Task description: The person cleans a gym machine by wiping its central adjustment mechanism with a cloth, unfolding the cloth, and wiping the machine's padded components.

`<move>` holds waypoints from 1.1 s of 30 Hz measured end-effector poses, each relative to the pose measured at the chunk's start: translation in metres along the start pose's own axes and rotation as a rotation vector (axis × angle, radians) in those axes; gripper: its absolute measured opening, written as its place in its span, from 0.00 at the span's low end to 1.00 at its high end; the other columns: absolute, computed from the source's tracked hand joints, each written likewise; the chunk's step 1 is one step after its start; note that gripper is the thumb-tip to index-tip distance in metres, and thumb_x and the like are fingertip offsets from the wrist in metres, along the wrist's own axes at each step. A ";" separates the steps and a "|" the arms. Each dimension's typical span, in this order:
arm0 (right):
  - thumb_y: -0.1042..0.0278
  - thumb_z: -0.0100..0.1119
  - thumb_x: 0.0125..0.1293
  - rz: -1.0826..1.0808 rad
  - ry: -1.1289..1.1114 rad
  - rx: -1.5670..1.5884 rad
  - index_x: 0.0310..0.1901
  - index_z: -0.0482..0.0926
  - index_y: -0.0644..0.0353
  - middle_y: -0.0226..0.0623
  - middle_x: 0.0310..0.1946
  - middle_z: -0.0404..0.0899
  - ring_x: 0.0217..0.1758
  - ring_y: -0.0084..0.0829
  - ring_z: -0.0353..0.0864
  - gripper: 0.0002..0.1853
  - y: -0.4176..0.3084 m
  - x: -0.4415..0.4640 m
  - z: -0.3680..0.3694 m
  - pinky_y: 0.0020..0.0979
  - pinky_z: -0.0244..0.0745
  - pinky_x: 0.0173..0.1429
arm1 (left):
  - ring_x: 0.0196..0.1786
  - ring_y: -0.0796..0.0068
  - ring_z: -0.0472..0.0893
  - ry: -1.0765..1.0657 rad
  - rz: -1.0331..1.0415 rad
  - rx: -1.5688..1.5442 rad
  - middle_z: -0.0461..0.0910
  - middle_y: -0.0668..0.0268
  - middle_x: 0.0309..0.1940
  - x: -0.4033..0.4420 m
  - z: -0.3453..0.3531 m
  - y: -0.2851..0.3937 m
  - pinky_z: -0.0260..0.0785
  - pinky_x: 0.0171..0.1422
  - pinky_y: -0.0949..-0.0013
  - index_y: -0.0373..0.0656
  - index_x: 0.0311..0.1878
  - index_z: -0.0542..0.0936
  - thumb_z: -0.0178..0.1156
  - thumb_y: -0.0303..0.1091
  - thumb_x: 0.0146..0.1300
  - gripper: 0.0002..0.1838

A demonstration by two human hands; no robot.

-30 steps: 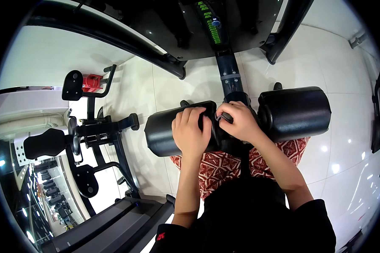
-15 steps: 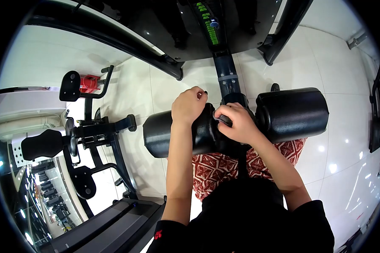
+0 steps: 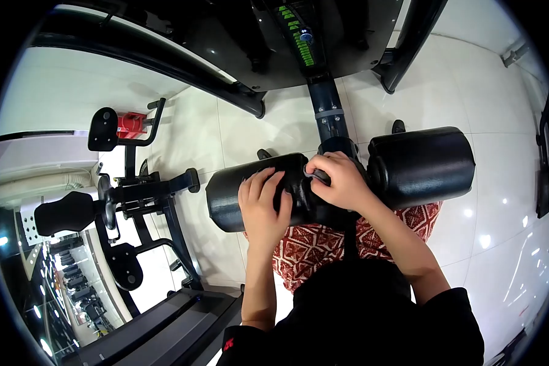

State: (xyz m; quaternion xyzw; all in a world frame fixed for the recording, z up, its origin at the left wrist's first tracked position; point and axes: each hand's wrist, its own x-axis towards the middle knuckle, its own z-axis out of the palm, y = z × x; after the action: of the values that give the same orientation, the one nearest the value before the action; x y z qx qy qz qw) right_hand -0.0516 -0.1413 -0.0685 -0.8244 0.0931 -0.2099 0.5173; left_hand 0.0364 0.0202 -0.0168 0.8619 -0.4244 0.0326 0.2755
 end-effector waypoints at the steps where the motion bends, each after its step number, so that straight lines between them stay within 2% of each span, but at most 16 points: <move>1: 0.72 0.60 0.51 -0.032 0.002 0.015 0.36 0.75 0.58 0.35 0.29 0.78 0.35 0.40 0.77 0.09 0.001 -0.001 0.000 0.36 0.68 0.51 | 0.56 0.57 0.74 0.036 0.015 0.042 0.80 0.63 0.49 -0.002 0.005 -0.003 0.61 0.66 0.55 0.44 0.47 0.82 0.60 0.32 0.54 0.15; 6: 0.72 0.59 0.51 -0.032 -0.045 0.007 0.35 0.75 0.57 0.34 0.30 0.79 0.38 0.39 0.79 0.09 -0.002 -0.001 -0.004 0.36 0.68 0.51 | 0.53 0.59 0.77 0.078 0.001 0.157 0.82 0.65 0.47 0.014 0.016 -0.003 0.65 0.61 0.58 0.46 0.47 0.82 0.58 0.35 0.56 0.15; 8: 0.71 0.59 0.51 -0.042 -0.066 -0.013 0.35 0.75 0.56 0.35 0.30 0.80 0.39 0.39 0.79 0.08 -0.003 -0.001 -0.004 0.37 0.68 0.51 | 0.49 0.62 0.78 0.001 -0.065 0.145 0.82 0.67 0.44 0.025 0.019 -0.005 0.64 0.61 0.55 0.47 0.46 0.83 0.58 0.36 0.57 0.14; 10: 0.71 0.60 0.52 -0.021 -0.037 0.019 0.35 0.75 0.56 0.34 0.31 0.80 0.39 0.39 0.79 0.08 -0.002 -0.001 -0.002 0.36 0.67 0.52 | 0.49 0.62 0.79 -0.055 -0.118 0.129 0.83 0.66 0.45 0.031 0.020 -0.006 0.64 0.63 0.54 0.47 0.45 0.83 0.56 0.37 0.58 0.14; 13: 0.71 0.60 0.52 -0.010 0.032 0.016 0.35 0.75 0.56 0.34 0.31 0.81 0.40 0.39 0.80 0.08 0.001 -0.003 0.005 0.36 0.68 0.51 | 0.57 0.62 0.77 -0.046 -0.058 0.249 0.82 0.65 0.52 0.025 0.021 -0.008 0.59 0.70 0.51 0.46 0.48 0.82 0.53 0.39 0.61 0.16; 17: 0.72 0.60 0.53 0.038 0.048 0.021 0.36 0.76 0.59 0.35 0.32 0.81 0.39 0.39 0.80 0.08 -0.001 -0.002 0.005 0.36 0.69 0.52 | 0.62 0.59 0.74 0.055 -0.020 0.243 0.78 0.65 0.58 -0.008 0.018 -0.003 0.55 0.72 0.49 0.48 0.55 0.80 0.53 0.34 0.58 0.21; 21: 0.72 0.60 0.53 0.010 0.026 0.021 0.36 0.75 0.59 0.35 0.32 0.80 0.39 0.39 0.80 0.08 -0.002 0.000 0.007 0.36 0.69 0.52 | 0.63 0.60 0.73 0.128 -0.026 0.234 0.77 0.65 0.60 -0.028 0.022 -0.003 0.53 0.72 0.49 0.48 0.55 0.80 0.53 0.35 0.56 0.21; 24: 0.73 0.60 0.52 -0.021 0.001 0.011 0.36 0.75 0.59 0.35 0.31 0.80 0.38 0.39 0.79 0.09 -0.002 -0.001 0.004 0.36 0.68 0.53 | 0.62 0.60 0.74 0.156 -0.022 0.233 0.78 0.65 0.58 -0.021 0.023 -0.003 0.54 0.71 0.50 0.48 0.54 0.80 0.53 0.36 0.56 0.21; 28: 0.73 0.61 0.51 -0.038 -0.008 0.020 0.35 0.75 0.59 0.35 0.31 0.80 0.38 0.39 0.79 0.09 -0.002 -0.001 0.000 0.37 0.68 0.53 | 0.57 0.62 0.77 0.143 -0.020 0.226 0.82 0.66 0.52 0.006 0.024 -0.004 0.59 0.68 0.55 0.48 0.49 0.82 0.54 0.37 0.58 0.17; 31: 0.74 0.61 0.50 -0.054 -0.036 0.025 0.36 0.75 0.59 0.35 0.32 0.80 0.38 0.39 0.78 0.09 0.000 -0.003 -0.002 0.37 0.67 0.53 | 0.53 0.63 0.80 0.066 -0.064 0.191 0.84 0.65 0.47 0.022 0.024 -0.005 0.63 0.65 0.57 0.45 0.44 0.84 0.56 0.38 0.59 0.14; 33: 0.74 0.61 0.51 -0.076 -0.048 0.015 0.36 0.75 0.59 0.35 0.32 0.80 0.38 0.39 0.78 0.09 0.001 -0.004 -0.001 0.37 0.67 0.53 | 0.53 0.63 0.80 0.029 -0.088 0.193 0.84 0.65 0.47 0.027 0.024 -0.005 0.63 0.65 0.57 0.45 0.44 0.84 0.56 0.38 0.59 0.13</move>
State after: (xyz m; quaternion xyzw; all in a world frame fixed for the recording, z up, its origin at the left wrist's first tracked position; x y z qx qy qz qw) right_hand -0.0559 -0.1412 -0.0700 -0.8284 0.0477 -0.2103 0.5170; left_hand 0.0526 -0.0090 -0.0318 0.9018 -0.3768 0.0738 0.1985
